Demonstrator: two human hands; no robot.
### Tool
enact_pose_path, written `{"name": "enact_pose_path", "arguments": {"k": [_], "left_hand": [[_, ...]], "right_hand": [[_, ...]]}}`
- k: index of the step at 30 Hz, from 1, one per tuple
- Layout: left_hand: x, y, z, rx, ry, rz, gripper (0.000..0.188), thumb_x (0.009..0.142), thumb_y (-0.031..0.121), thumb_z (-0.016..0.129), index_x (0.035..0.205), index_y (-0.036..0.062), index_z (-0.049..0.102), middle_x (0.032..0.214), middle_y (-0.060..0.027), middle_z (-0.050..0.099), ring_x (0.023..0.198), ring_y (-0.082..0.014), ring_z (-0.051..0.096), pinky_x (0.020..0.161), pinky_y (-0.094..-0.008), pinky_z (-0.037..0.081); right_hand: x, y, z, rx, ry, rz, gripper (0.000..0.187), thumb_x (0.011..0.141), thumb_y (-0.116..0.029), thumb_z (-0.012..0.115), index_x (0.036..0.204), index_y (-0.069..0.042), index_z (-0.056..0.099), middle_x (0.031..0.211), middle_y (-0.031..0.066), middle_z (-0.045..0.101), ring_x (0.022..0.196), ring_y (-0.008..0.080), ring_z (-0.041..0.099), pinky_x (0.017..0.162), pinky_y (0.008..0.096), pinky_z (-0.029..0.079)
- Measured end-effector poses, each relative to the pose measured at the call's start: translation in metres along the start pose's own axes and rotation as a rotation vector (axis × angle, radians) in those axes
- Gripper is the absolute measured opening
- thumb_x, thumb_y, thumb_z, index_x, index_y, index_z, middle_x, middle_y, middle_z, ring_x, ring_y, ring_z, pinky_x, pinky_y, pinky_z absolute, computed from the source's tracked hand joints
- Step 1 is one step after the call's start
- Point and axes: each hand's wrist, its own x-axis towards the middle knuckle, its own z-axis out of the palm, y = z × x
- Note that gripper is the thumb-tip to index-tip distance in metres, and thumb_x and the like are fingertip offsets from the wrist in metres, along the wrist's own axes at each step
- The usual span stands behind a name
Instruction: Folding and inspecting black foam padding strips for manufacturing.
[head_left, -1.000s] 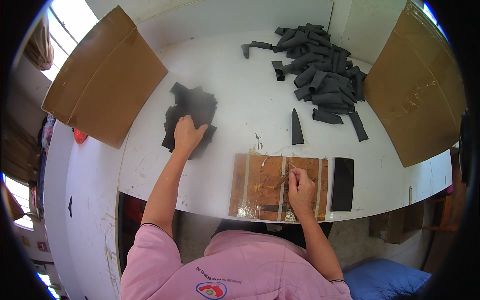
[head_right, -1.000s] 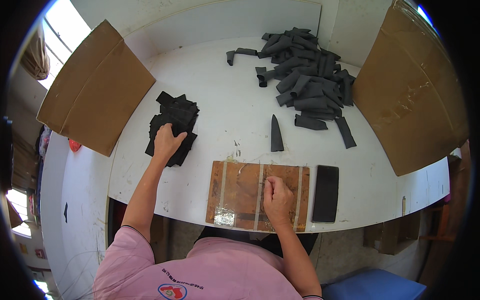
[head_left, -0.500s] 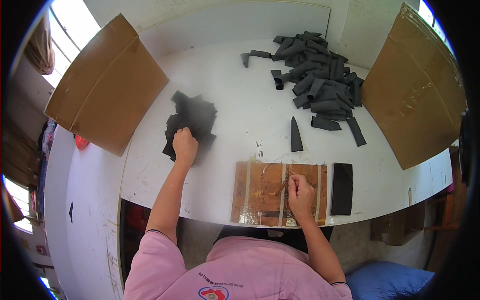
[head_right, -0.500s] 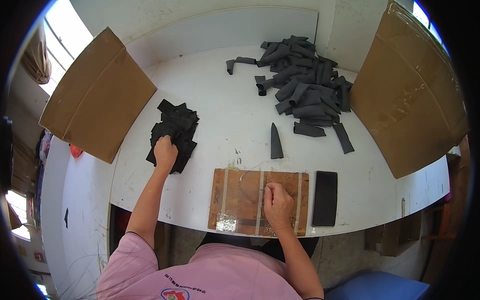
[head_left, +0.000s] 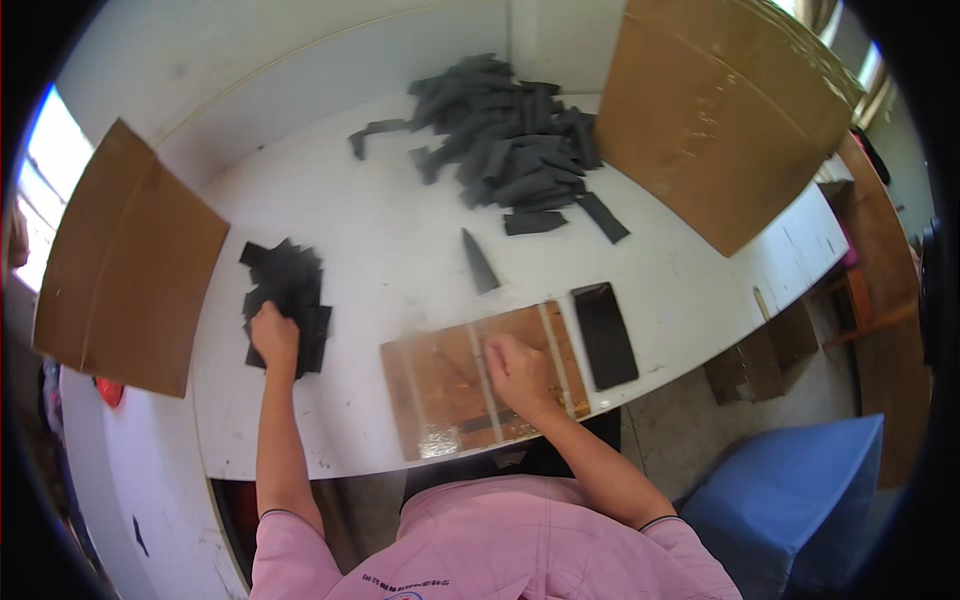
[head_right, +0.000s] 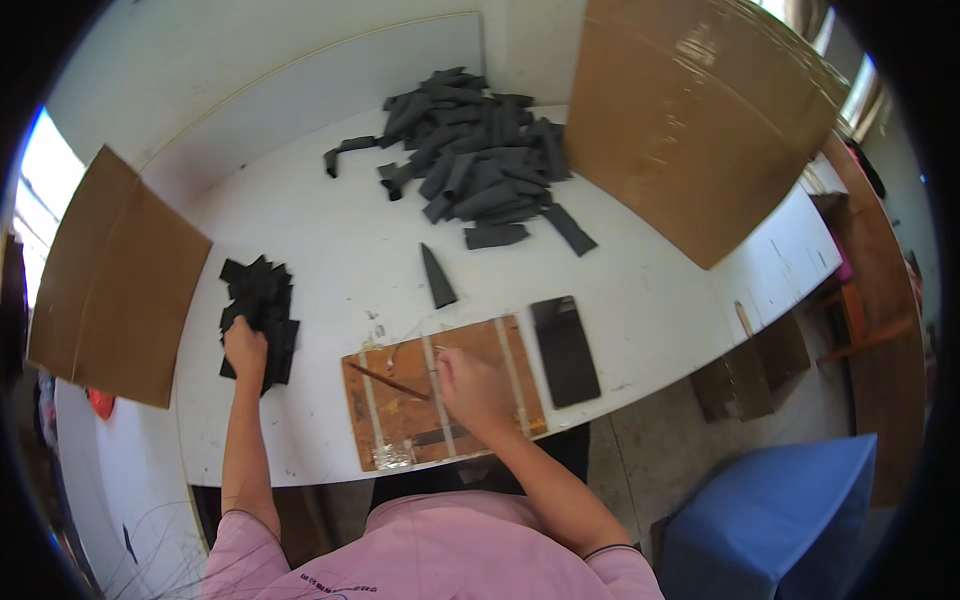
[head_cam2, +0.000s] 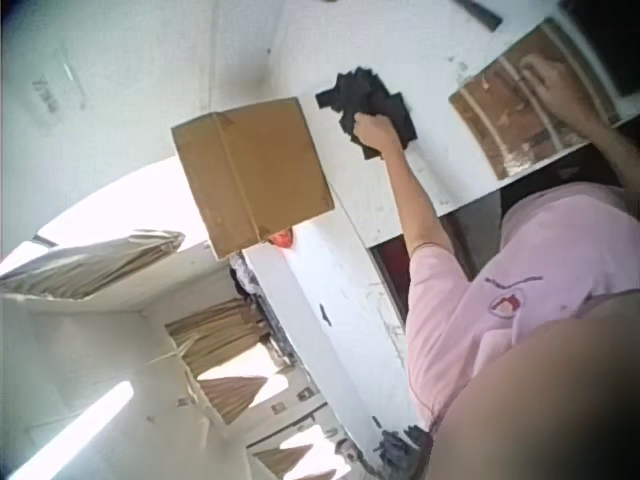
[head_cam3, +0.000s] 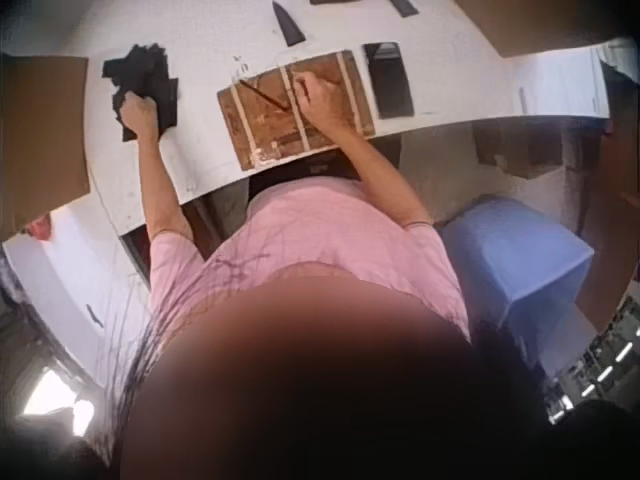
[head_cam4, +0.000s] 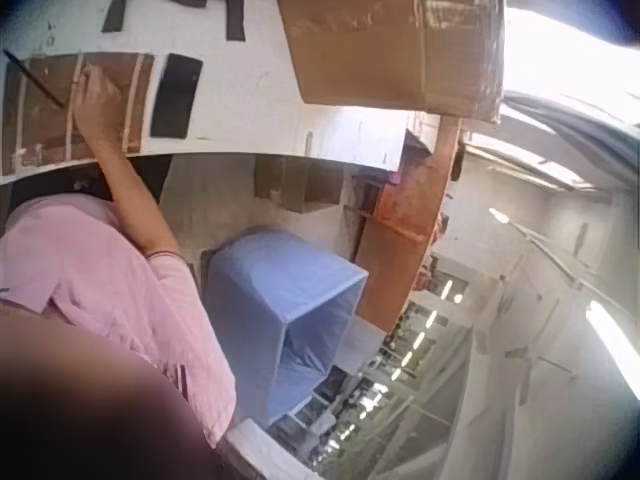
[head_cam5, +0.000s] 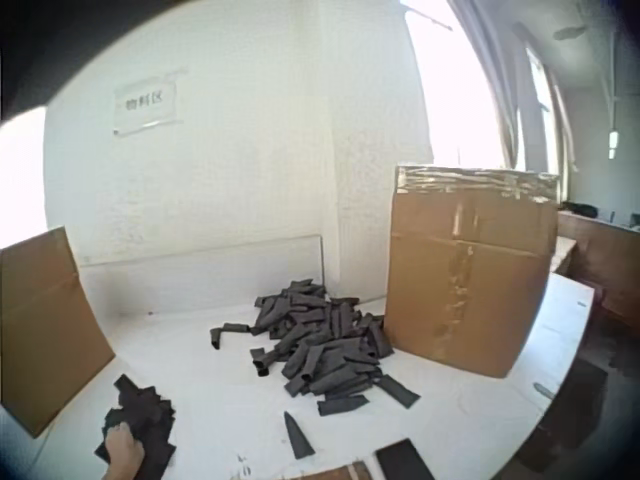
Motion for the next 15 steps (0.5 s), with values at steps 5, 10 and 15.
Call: {"name": "enact_pose_path", "arguments": {"k": [5,10,15], "left_hand": [[0.001,-0.006,0.007,-0.009,-0.031,-0.025,0.033,0.069,0.004,0.05,0.101,0.0008,0.049,0.089,-0.0205,0.057,0.085,-0.0377,0.052,0.072,-0.0452,0.045],[-0.006,-0.008,0.019,0.286,0.074,0.062,0.018,0.074,0.005,0.049,0.091,0.003,0.05,0.084,-0.0133,0.059,0.08,-0.0299,0.055,0.064,-0.0441,0.045],[-0.007,-0.025,0.024,0.038,0.047,-0.019,0.02,0.075,0.0,0.044,0.094,-0.0003,0.049,0.086,-0.0179,0.057,0.081,-0.0338,0.056,0.07,-0.0443,0.044]], "right_hand": [[0.003,-0.004,-0.005,0.072,0.055,-0.016,0.007,0.077,-0.01,0.053,0.08,-0.005,0.049,0.065,0.0141,0.055,0.06,0.0312,0.056,0.052,0.0397,0.044],[-0.001,-0.001,-0.001,0.098,0.069,-0.006,0.008,0.078,-0.01,0.052,0.08,-0.003,0.048,0.065,0.0153,0.055,0.06,0.0322,0.055,0.053,0.04,0.043],[-0.002,-0.002,0.006,0.118,0.07,-0.059,0.007,0.078,-0.01,0.049,0.081,-0.004,0.047,0.063,0.015,0.054,0.058,0.0326,0.055,0.052,0.0413,0.043]]}}
